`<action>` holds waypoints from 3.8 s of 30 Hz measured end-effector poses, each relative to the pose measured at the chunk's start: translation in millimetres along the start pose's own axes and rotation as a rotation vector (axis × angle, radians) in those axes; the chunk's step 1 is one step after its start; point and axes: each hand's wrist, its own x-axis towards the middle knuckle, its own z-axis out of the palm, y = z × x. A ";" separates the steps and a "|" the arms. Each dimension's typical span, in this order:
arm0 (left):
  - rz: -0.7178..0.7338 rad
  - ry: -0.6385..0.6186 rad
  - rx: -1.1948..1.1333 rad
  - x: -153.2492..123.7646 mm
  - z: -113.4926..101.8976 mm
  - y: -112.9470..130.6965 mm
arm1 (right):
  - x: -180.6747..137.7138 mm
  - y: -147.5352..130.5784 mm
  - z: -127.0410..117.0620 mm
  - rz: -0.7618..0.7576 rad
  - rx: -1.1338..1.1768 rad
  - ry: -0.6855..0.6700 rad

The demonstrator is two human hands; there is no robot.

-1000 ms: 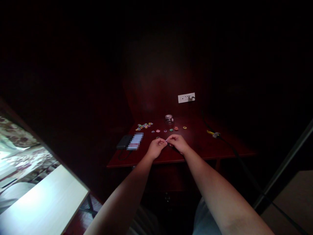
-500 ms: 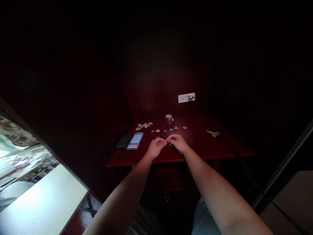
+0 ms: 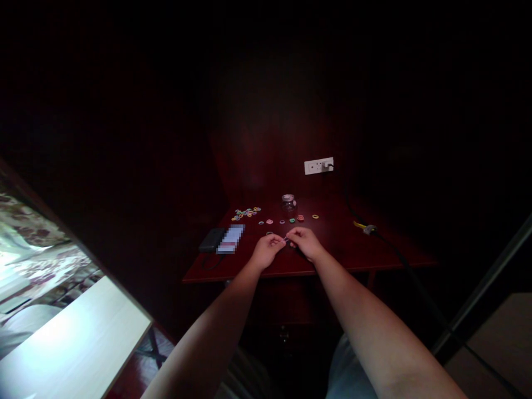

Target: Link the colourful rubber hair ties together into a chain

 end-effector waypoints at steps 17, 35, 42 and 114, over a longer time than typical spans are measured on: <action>0.018 0.099 -0.005 0.8 -2.0 0.8 | -3.5 -5.8 4.7 -0.012 -0.112 -0.089; 0.010 0.056 -0.002 -1.7 -1.8 7.4 | -1.4 -4.5 2.2 0.018 0.050 0.024; -0.004 0.093 -0.025 -0.6 -2.3 4.9 | -3.3 -5.4 4.9 0.010 -0.040 -0.035; 0.002 0.082 -0.062 -0.6 -1.0 4.8 | -1.2 -2.0 2.0 0.015 -0.021 0.009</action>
